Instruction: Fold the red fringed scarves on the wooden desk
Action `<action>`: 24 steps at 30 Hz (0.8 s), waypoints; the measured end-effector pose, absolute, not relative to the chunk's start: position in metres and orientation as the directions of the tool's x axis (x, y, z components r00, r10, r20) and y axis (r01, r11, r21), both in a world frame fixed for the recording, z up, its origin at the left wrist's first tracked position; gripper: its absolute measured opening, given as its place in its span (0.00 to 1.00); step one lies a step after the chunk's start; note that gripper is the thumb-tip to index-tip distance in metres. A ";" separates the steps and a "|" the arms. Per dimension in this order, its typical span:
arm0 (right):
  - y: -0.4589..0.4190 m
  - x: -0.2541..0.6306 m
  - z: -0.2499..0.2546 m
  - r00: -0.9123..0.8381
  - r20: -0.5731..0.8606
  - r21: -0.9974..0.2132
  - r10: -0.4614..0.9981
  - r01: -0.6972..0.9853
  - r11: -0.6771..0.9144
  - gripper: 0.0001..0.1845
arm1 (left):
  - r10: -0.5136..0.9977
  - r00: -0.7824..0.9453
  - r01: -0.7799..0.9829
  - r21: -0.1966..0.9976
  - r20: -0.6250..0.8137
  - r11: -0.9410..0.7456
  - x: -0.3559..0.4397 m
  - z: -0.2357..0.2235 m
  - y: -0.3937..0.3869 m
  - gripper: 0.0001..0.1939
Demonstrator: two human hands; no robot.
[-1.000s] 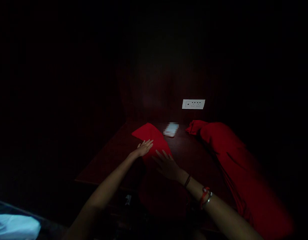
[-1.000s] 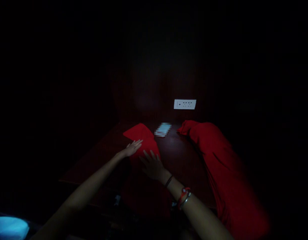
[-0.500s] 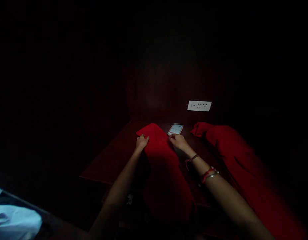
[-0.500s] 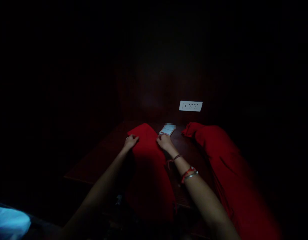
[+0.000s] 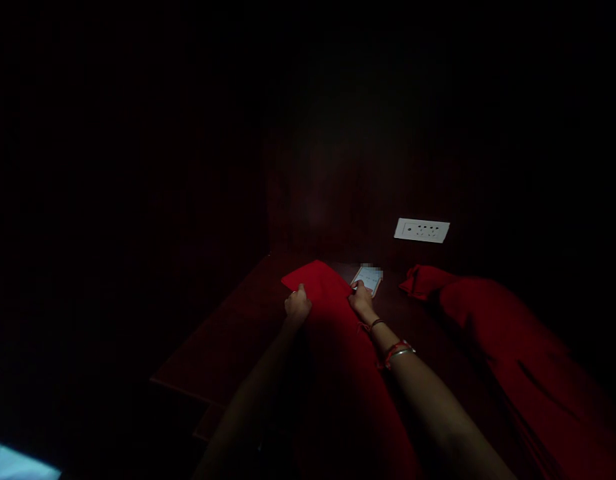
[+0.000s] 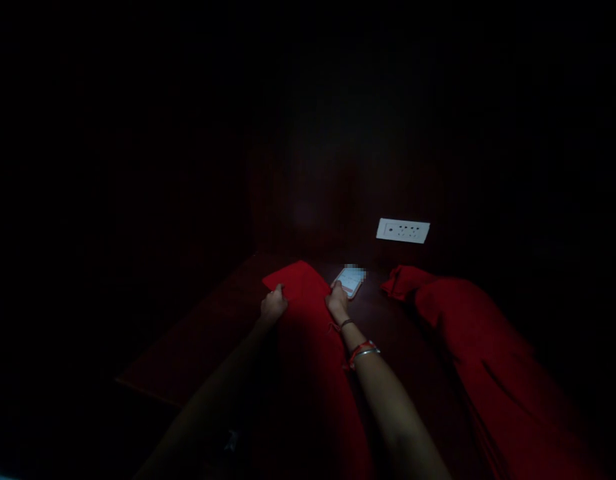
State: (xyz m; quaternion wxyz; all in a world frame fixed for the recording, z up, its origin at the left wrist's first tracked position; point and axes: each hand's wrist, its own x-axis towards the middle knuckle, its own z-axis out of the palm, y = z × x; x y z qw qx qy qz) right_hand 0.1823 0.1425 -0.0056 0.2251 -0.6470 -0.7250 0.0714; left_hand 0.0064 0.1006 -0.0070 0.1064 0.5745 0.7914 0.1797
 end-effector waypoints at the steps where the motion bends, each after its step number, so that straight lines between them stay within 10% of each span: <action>1: 0.140 0.187 -0.006 -0.044 0.231 -0.403 0.972 0.905 0.137 0.20 | 0.943 -0.330 0.871 0.395 0.029 0.293 0.004 -0.005 0.100 0.20; 6: 0.132 0.208 0.001 -0.038 0.162 -0.422 0.986 0.901 0.104 0.16 | 0.953 -0.303 0.892 0.345 -0.027 0.293 0.005 0.005 0.094 0.20; 11: 0.122 0.197 0.016 -0.118 0.241 -0.359 0.963 0.912 0.201 0.17 | 0.958 -0.152 0.942 0.330 0.244 0.065 0.019 0.008 0.090 0.20; 19: 0.100 0.190 -0.002 -0.578 -0.011 -0.223 0.816 0.797 0.562 0.22 | 0.958 0.170 0.940 0.329 -0.232 -0.087 0.010 -0.003 0.085 0.20; 24: 0.107 0.186 0.022 -0.609 -0.009 -0.265 0.793 0.766 0.586 0.23 | 0.996 0.063 0.967 0.241 0.070 -0.078 0.007 0.002 0.094 0.20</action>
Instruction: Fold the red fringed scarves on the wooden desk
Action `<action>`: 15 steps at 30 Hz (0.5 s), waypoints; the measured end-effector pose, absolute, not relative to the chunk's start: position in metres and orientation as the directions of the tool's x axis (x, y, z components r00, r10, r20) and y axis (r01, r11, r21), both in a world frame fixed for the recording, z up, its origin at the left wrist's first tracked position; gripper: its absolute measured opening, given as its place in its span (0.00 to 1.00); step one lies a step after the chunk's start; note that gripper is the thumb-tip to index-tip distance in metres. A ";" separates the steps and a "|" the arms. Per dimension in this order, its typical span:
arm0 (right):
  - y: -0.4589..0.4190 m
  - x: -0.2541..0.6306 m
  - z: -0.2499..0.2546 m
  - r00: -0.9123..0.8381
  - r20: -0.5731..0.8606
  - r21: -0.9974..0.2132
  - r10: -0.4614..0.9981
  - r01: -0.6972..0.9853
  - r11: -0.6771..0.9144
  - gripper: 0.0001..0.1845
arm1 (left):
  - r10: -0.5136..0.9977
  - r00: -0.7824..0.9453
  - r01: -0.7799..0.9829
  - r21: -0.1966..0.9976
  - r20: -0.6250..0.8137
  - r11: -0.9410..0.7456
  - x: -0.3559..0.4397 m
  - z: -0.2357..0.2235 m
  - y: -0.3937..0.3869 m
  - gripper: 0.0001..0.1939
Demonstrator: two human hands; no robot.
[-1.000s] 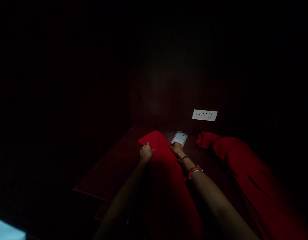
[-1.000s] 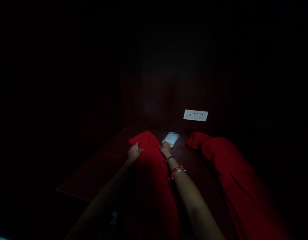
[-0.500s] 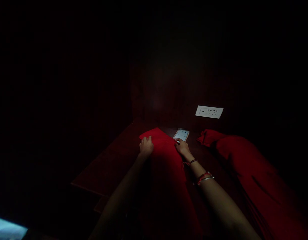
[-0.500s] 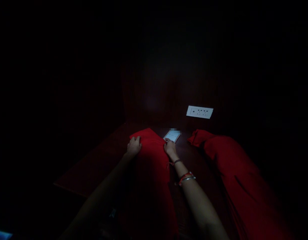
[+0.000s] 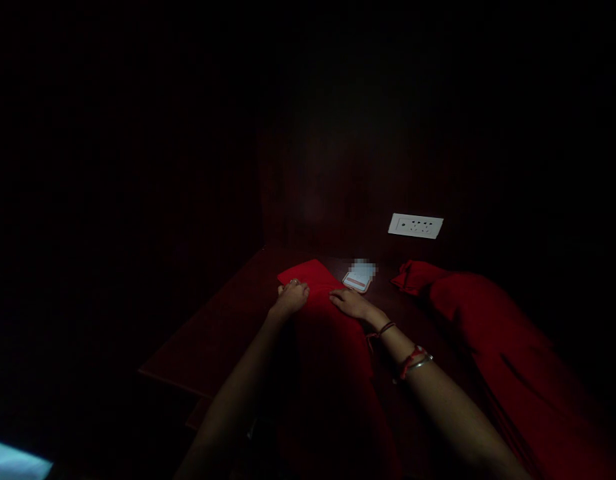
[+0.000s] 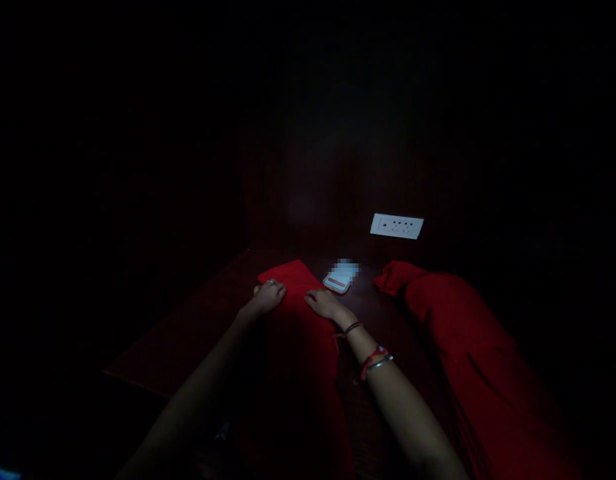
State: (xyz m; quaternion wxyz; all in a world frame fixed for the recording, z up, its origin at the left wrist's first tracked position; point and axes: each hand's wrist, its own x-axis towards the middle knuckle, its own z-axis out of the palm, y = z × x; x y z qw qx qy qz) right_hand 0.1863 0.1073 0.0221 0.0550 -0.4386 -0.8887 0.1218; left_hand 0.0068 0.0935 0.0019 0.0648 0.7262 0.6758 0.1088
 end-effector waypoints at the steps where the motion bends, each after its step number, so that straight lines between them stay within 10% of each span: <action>1: 0.108 0.183 0.025 -0.601 0.027 -0.272 0.799 0.765 0.584 0.25 | 0.989 0.045 0.972 0.224 0.141 -0.076 0.006 0.002 0.098 0.21; 9: 0.102 0.168 0.004 -0.503 -0.350 -0.194 0.790 0.864 0.465 0.36 | 0.946 0.084 0.979 0.204 -0.314 -0.019 -0.021 0.000 0.136 0.41; 15: 0.111 0.167 0.025 -0.601 -0.303 -0.247 0.740 0.799 0.548 0.37 | 0.953 0.104 0.979 0.200 -0.285 -0.047 -0.032 -0.009 0.138 0.49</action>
